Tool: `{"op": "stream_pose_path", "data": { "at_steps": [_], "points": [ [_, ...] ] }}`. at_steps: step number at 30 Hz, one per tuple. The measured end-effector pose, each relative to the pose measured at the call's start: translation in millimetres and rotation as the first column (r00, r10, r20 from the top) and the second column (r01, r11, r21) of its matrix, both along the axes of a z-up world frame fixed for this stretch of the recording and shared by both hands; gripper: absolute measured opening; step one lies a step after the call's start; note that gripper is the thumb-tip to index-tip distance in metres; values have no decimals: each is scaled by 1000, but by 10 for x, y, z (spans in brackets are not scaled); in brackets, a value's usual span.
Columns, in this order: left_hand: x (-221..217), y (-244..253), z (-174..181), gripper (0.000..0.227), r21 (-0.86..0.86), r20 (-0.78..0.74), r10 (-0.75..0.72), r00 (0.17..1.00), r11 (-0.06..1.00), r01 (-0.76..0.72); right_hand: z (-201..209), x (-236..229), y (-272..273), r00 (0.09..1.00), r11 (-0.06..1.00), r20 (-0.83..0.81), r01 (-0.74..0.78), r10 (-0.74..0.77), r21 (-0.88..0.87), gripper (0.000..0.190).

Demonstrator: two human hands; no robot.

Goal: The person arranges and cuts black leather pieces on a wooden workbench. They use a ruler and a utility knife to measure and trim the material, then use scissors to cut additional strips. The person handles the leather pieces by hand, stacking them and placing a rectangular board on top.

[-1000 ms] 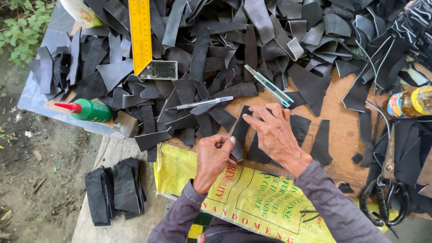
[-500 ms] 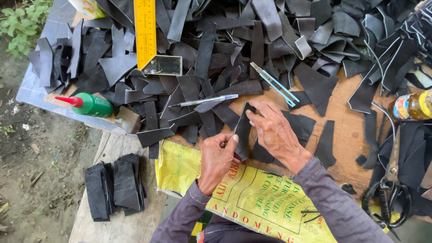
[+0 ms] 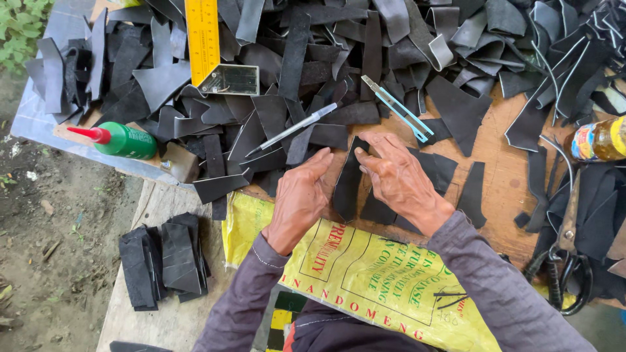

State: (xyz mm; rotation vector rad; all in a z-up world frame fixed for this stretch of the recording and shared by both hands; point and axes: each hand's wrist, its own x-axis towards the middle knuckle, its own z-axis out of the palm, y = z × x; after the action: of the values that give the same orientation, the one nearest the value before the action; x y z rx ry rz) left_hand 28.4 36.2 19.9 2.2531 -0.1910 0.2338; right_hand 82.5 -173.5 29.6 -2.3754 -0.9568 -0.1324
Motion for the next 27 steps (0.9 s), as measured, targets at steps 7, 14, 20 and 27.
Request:
{"op": "stream_pose_path", "data": {
  "at_steps": [7, 14, 20, 27],
  "points": [
    [98, -36, 106, 35, 31, 44, -24, 999, 999, 23, -8, 5, -7, 1000, 1000, -26, 3, -3, -13, 35],
    [-173, -19, 282, 18, -63, -431, -20, 902, 998, -8, -6, 3, -16, 1000, 999, -22, 10, -11, -37, 38],
    [7, -83, 87, 23, -543, -621, -142, 771, 788, -292, -17, 16, -32, 999, 1000, -32, 8, -8, -25, 38],
    [-20, -44, 250, 19, -399, -603, -64, 795, 887, -232, -34, 30, -45, 1000, 998, -15, -15, 14, -56, 42]
  ]
}}
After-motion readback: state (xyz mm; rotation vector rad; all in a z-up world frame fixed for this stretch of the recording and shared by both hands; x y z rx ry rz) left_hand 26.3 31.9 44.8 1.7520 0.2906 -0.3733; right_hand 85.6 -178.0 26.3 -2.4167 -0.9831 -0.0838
